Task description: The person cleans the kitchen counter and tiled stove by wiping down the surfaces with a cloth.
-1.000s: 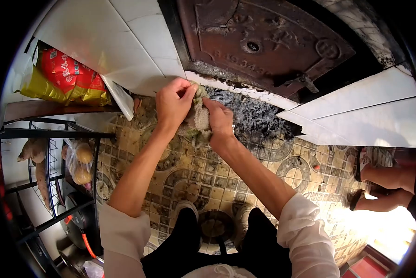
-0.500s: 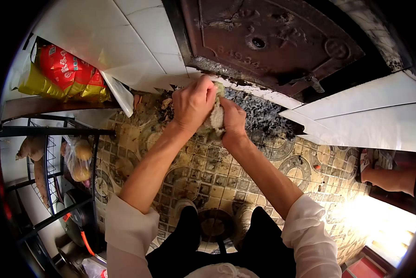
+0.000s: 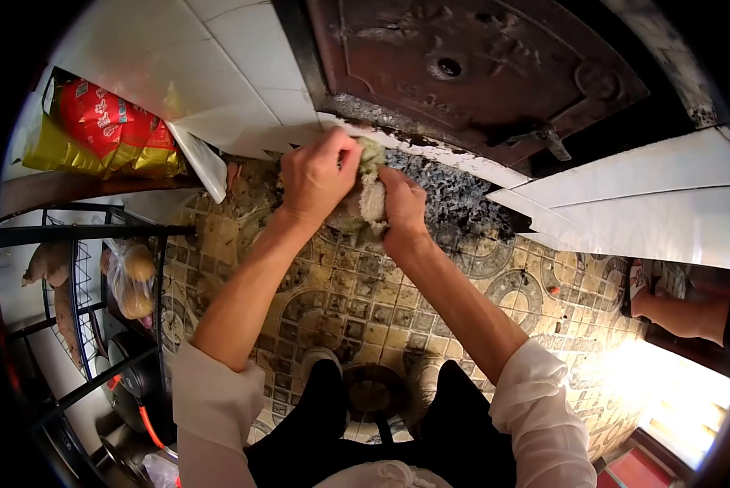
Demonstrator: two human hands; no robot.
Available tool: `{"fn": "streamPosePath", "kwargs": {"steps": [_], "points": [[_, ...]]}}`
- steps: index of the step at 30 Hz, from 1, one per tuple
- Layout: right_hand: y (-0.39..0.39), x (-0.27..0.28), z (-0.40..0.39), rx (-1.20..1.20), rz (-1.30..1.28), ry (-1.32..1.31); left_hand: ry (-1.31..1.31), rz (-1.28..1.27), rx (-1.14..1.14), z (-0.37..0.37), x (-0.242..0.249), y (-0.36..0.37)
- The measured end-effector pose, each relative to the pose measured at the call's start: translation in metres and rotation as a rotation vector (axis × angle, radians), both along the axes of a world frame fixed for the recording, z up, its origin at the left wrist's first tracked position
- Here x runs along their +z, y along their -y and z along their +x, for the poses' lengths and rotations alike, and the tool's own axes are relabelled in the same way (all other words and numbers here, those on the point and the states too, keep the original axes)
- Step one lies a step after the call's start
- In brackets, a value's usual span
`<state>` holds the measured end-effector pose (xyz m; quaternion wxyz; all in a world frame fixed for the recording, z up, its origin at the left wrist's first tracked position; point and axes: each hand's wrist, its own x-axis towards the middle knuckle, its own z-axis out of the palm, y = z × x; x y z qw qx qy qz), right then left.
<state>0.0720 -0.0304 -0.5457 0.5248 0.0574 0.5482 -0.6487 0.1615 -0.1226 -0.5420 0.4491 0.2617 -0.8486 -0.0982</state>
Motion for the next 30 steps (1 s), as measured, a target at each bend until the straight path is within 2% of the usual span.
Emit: {"fn": "streamPosePath", "kwargs": {"steps": [2, 4, 6, 8, 9, 10, 13, 15, 16, 18, 20, 22, 23, 24, 26, 28, 30], "points": [[0.002, 0.015, 0.003, -0.044, -0.012, 0.011, -0.058, 0.019, 0.015, 0.003, 0.001, 0.001], [0.000, 0.005, 0.000, 0.001, -0.040, 0.000, -0.039, 0.088, 0.047, 0.005, 0.004, 0.000], [-0.003, 0.007, -0.002, 0.000, -0.066, -0.066, -0.009, 0.037, 0.037, -0.002, 0.003, -0.002], [-0.006, 0.014, -0.004, -0.017, -0.065, 0.044, -0.004, -0.010, -0.030, -0.018, -0.004, -0.007], [-0.007, 0.022, -0.005, -0.043, 0.028, 0.074, -0.018, -0.023, -0.034, -0.027, -0.002, -0.012], [-0.008, 0.019, -0.008, -0.037, 0.044, 0.097, -0.018, -0.074, -0.042, -0.028, 0.002, -0.016], [-0.009, -0.017, -0.016, 0.028, 0.015, -0.033, 0.069, -0.023, -0.025, -0.018, 0.011, -0.017], [-0.009, 0.014, -0.008, 0.015, 0.038, 0.020, 0.118, -0.002, -0.044, -0.018, 0.013, -0.016], [-0.008, 0.026, -0.005, -0.009, 0.058, 0.072, 0.108, 0.031, -0.037, -0.014, -0.008, -0.008], [-0.006, 0.021, 0.000, 0.034, -0.020, 0.022, -0.019, 0.018, 0.014, 0.000, -0.004, 0.000], [-0.002, 0.014, 0.005, 0.054, -0.033, -0.087, 0.062, 0.007, 0.090, 0.015, 0.000, 0.010], [-0.002, 0.011, 0.009, 0.044, -0.052, -0.088, -0.001, 0.018, 0.025, -0.002, -0.002, 0.000], [-0.004, 0.014, 0.006, -0.005, 0.008, 0.016, -0.024, -0.076, -0.047, -0.016, 0.002, -0.005], [-0.006, 0.018, 0.002, -0.050, 0.069, 0.114, 0.060, -0.059, -0.062, -0.023, -0.002, -0.009], [-0.015, 0.020, -0.011, 0.029, 0.070, 0.072, 0.060, -0.035, -0.040, -0.026, 0.003, -0.018], [-0.012, -0.002, -0.015, -0.060, 0.037, 0.025, 0.080, -0.075, -0.021, -0.021, 0.008, -0.016], [-0.013, 0.014, -0.011, -0.039, 0.063, 0.018, 0.055, -0.044, -0.054, -0.019, 0.002, -0.013]]}}
